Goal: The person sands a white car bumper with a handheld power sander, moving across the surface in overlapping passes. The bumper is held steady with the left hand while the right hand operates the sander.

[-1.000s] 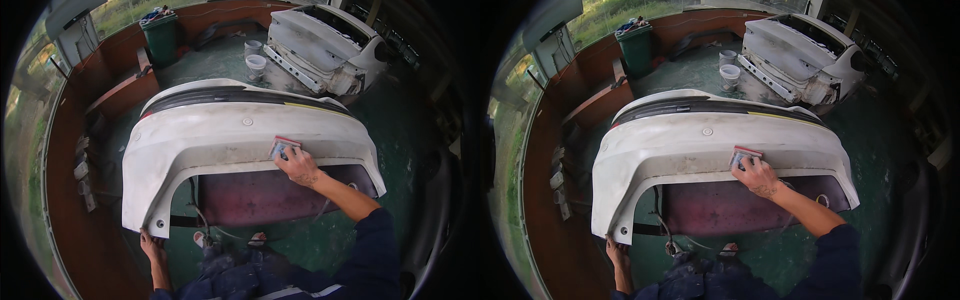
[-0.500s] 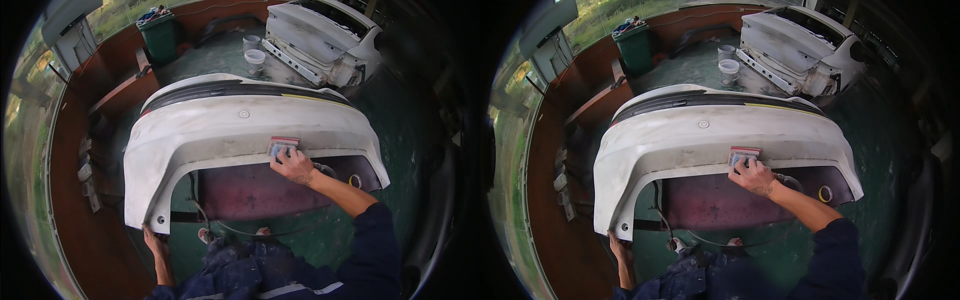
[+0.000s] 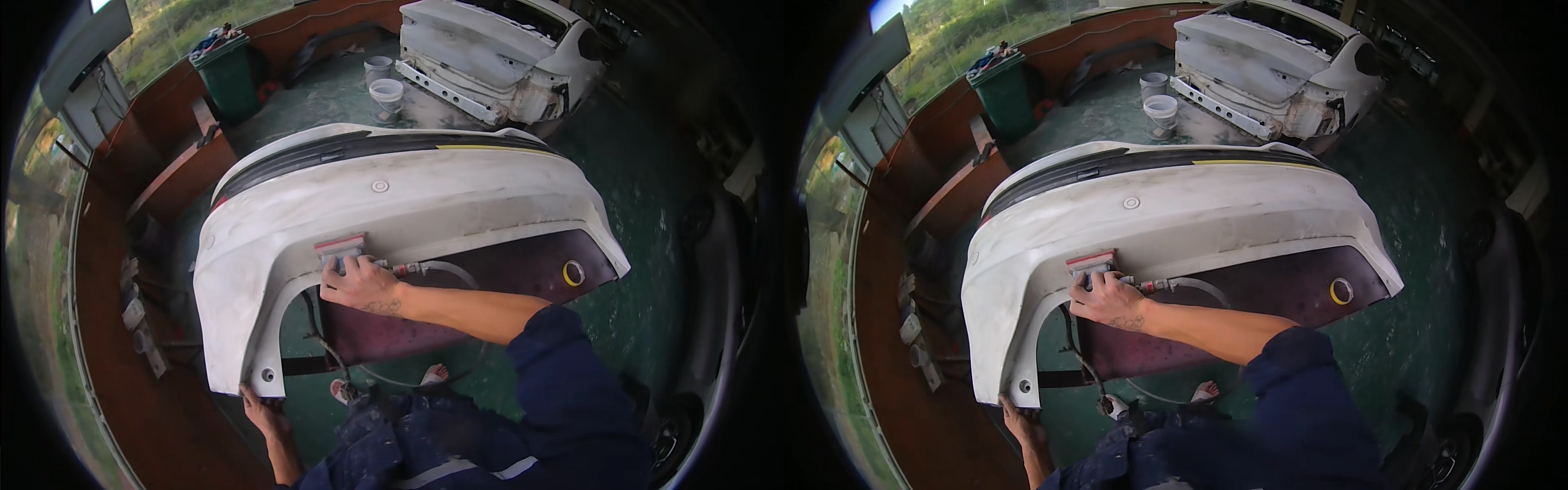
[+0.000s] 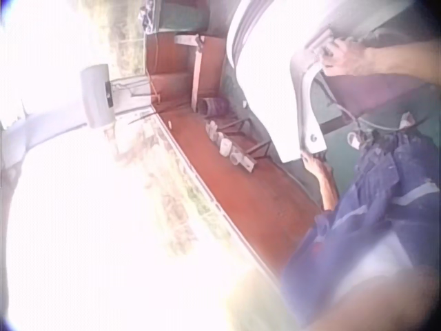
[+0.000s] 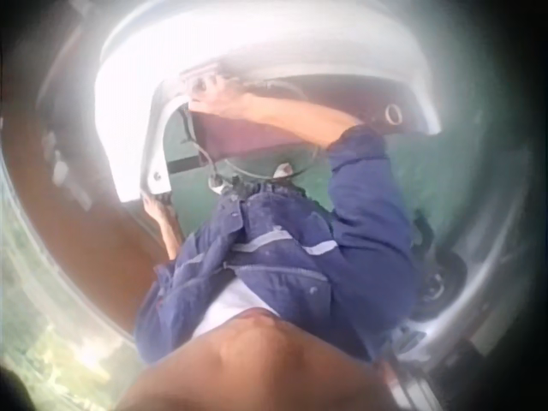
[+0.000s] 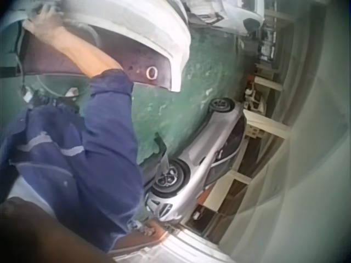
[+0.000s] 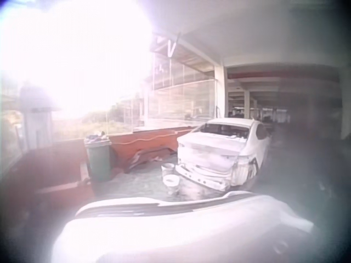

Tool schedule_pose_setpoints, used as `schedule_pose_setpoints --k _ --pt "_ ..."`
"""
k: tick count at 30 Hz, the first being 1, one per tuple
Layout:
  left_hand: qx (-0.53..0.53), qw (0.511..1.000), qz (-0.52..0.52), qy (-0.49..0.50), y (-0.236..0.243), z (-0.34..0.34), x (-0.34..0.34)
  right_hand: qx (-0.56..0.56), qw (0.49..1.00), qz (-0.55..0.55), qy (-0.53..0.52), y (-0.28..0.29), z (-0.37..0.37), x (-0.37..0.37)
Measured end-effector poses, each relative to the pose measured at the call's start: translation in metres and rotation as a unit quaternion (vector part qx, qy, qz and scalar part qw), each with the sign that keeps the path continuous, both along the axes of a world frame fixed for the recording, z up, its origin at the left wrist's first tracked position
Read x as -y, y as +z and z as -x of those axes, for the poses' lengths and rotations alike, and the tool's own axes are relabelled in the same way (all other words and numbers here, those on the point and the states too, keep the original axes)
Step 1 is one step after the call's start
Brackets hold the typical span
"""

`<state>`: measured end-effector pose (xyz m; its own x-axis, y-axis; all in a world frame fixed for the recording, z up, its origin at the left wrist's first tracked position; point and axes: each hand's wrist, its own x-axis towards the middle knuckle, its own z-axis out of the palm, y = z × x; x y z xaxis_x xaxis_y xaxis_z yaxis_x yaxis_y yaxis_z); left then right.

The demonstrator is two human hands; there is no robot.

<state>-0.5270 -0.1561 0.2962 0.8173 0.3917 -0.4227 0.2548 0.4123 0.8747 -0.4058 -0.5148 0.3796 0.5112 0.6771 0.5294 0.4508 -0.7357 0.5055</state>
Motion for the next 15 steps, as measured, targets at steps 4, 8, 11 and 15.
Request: schedule_pose_setpoints --k 4,8,11,15 --pt "-0.006 1.000 -0.012 0.007 -0.006 0.000 -0.005 -0.009 0.999 -0.003 -0.043 0.003 0.026 0.064" --pt "0.001 1.000 -0.014 0.027 0.000 -0.001 0.000 -0.013 0.995 0.017 -0.101 0.003 0.064 0.156" --pt "0.012 0.999 -0.029 0.030 -0.005 -0.005 -0.004 -0.036 0.989 0.039 -0.141 0.003 0.092 0.219" --pt "0.026 0.998 -0.035 0.037 -0.002 -0.008 0.004 -0.085 0.977 0.042 -0.193 -0.002 0.128 0.296"
